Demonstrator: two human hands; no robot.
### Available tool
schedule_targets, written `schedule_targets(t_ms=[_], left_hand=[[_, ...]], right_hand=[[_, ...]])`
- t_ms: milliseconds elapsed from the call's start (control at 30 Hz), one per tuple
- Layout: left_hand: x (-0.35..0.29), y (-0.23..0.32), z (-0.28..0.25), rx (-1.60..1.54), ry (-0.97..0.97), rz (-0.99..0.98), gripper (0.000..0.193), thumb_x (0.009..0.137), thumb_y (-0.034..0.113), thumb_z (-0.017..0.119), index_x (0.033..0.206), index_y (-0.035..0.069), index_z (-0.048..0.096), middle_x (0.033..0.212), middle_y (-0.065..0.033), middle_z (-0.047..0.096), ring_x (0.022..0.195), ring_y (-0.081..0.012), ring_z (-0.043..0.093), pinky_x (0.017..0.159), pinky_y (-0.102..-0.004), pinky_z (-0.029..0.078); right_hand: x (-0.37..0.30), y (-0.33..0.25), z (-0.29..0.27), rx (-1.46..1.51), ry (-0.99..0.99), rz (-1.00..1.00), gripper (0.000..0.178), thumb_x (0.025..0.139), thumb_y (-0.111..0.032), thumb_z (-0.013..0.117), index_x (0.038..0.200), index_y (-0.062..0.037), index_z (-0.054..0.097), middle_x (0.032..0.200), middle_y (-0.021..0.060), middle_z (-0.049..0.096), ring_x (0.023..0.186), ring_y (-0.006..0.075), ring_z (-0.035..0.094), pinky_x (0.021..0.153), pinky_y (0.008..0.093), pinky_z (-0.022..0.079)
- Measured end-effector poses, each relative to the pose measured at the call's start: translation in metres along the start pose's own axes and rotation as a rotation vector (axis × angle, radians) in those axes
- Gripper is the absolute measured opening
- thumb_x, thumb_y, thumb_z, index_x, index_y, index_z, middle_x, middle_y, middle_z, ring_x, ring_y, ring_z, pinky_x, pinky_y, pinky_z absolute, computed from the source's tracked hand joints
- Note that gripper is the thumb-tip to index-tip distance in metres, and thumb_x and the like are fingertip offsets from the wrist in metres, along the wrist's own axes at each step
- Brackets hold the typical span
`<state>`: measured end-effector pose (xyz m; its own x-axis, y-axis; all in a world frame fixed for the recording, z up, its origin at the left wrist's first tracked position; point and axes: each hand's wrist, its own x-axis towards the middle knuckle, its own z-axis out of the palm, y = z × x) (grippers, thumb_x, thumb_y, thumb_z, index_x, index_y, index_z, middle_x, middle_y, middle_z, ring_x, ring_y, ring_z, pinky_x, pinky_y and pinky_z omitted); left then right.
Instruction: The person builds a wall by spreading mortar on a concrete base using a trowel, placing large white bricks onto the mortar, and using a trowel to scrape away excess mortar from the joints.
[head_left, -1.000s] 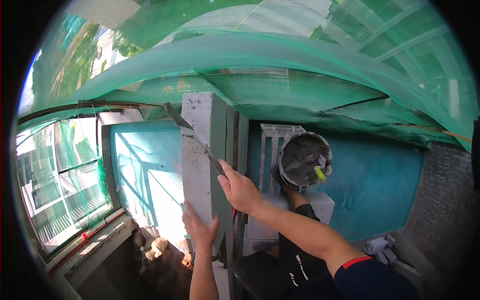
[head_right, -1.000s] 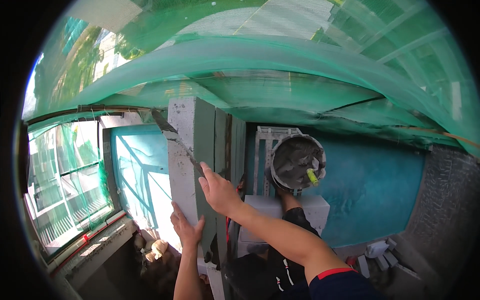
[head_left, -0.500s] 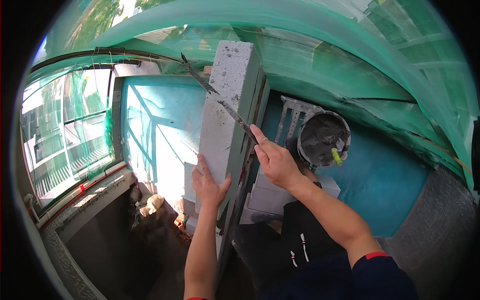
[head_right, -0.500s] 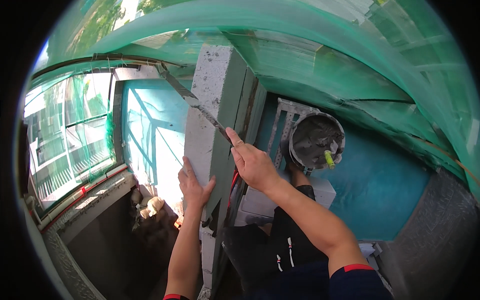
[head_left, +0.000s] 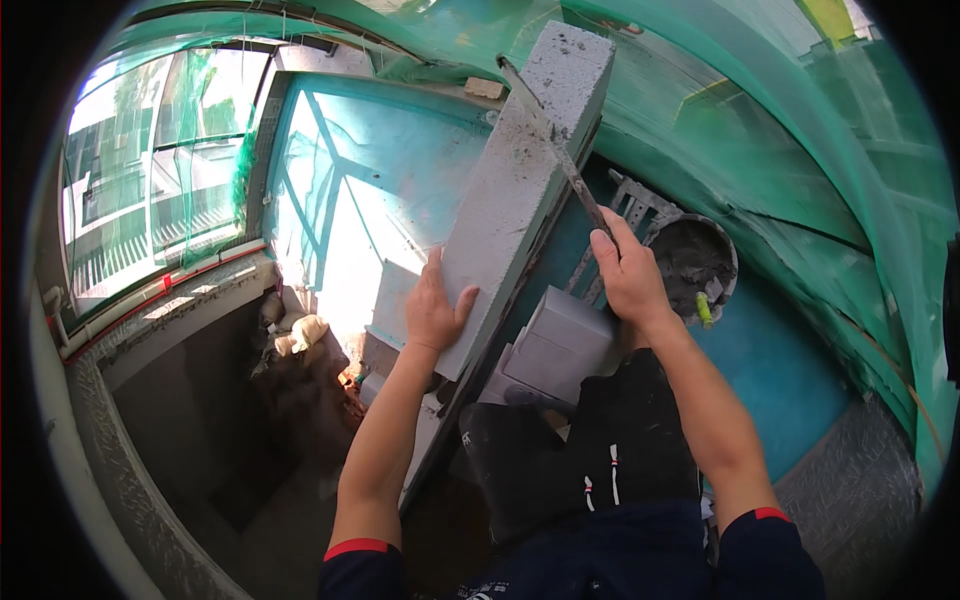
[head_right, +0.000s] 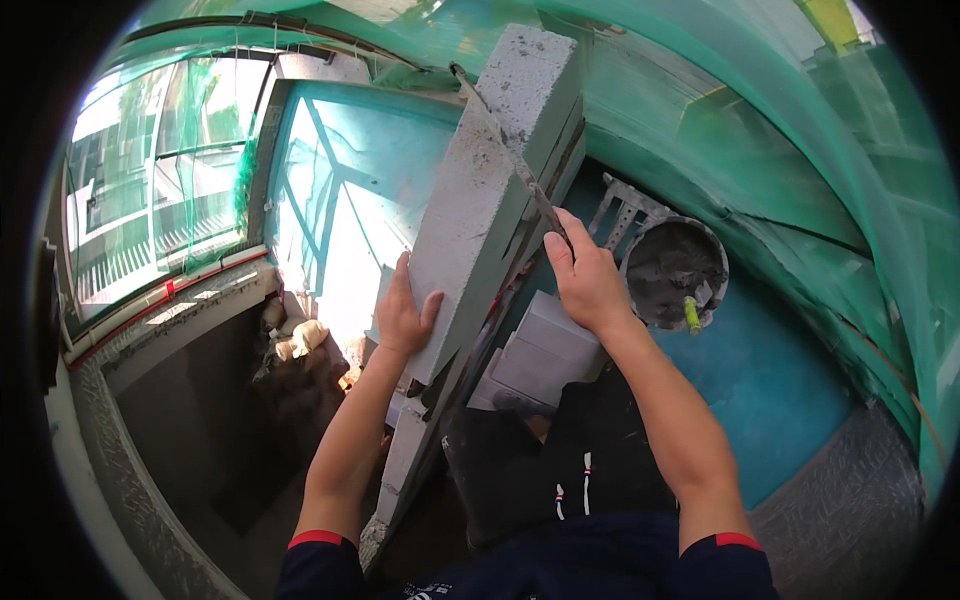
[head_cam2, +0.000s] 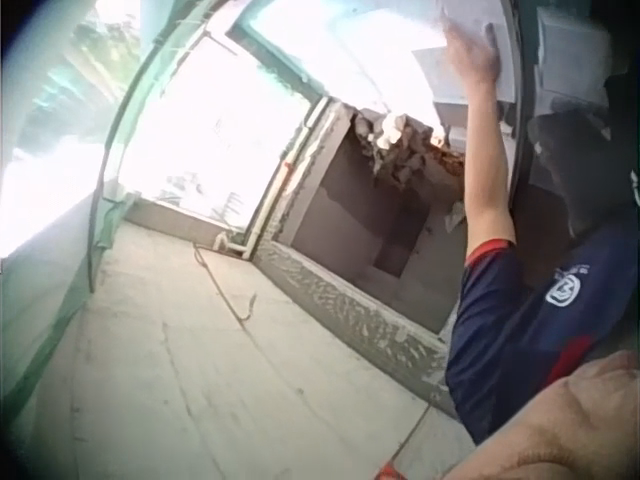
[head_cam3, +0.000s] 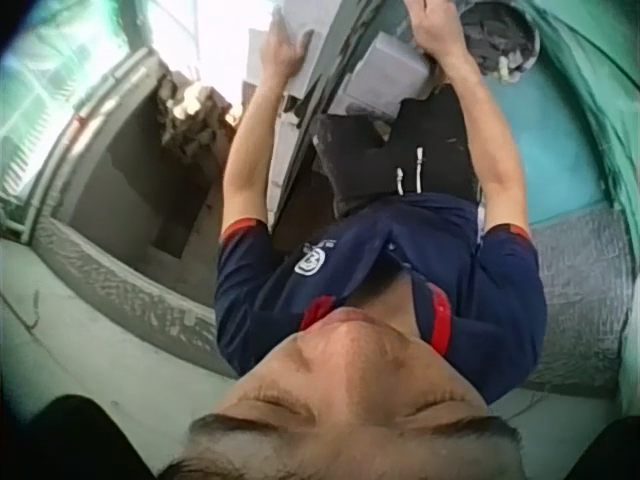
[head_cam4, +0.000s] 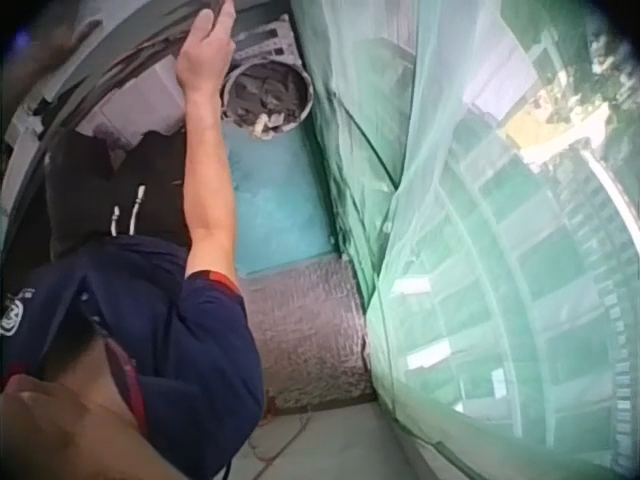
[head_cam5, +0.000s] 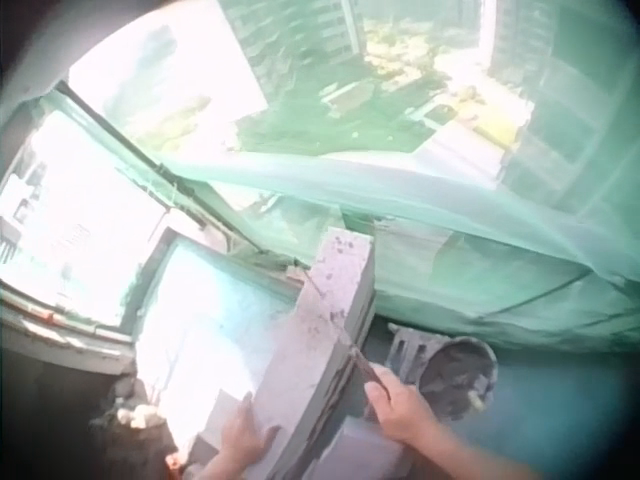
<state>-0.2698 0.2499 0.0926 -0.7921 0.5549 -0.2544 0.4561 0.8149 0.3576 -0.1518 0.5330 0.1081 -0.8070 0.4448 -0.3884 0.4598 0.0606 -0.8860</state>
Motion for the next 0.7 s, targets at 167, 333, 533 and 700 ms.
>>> schedule_targets(t_ms=[167, 333, 533, 700], left_hand=[[0.006, 0.0, 0.0, 0.056, -0.042, 0.06, 0.077, 0.091, 0.05, 0.054, 0.142, 0.0, 0.027, 0.134, -0.0226, 0.05, 0.107, -0.0404, 0.059, 0.083, -0.0427, 0.051], [0.004, -0.003, 0.002, 0.053, 0.016, 0.114, 0.078, 0.09, 0.05, 0.056, 0.142, 0.0, 0.027, 0.134, -0.0207, 0.05, 0.108, -0.0402, 0.058, 0.085, -0.042, 0.05], [0.027, 0.027, 0.008, 0.026, 0.047, 0.034, 0.071, 0.093, 0.047, 0.053, 0.14, -0.002, 0.031, 0.128, -0.0222, 0.052, 0.112, -0.04, 0.053, 0.095, -0.0456, 0.042], [0.049, 0.046, 0.026, 0.114, 0.295, 0.014, 0.063, 0.094, 0.04, 0.051, 0.137, -0.004, 0.037, 0.12, -0.0246, 0.054, 0.104, -0.0413, 0.055, 0.089, -0.0456, 0.044]], right_hand=[[-0.067, 0.016, 0.021, 0.635, 0.001, 0.242, 0.032, 0.102, -0.032, 0.043, 0.08, -0.0094, 0.042, 0.059, -0.0031, 0.04, 0.045, 0.0068, 0.038, 0.041, 0.0246, 0.033], [-0.122, 0.038, 0.063, 0.899, 0.019, 0.675, 0.042, 0.102, -0.042, 0.038, 0.078, -0.0083, 0.04, 0.057, 0.0007, 0.038, 0.041, 0.0111, 0.039, 0.038, 0.0261, 0.035], [-0.146, 0.052, 0.066, 0.668, 0.053, 0.646, 0.04, 0.102, -0.04, 0.039, 0.08, -0.0064, 0.043, 0.058, 0.004, 0.046, 0.042, 0.0148, 0.044, 0.04, 0.0301, 0.038], [-0.129, 0.013, 0.039, 0.048, 0.02, 0.12, 0.029, 0.099, -0.029, 0.049, 0.099, 0.0001, 0.052, 0.073, 0.0199, 0.061, 0.065, 0.0394, 0.061, 0.057, 0.0438, 0.047]])
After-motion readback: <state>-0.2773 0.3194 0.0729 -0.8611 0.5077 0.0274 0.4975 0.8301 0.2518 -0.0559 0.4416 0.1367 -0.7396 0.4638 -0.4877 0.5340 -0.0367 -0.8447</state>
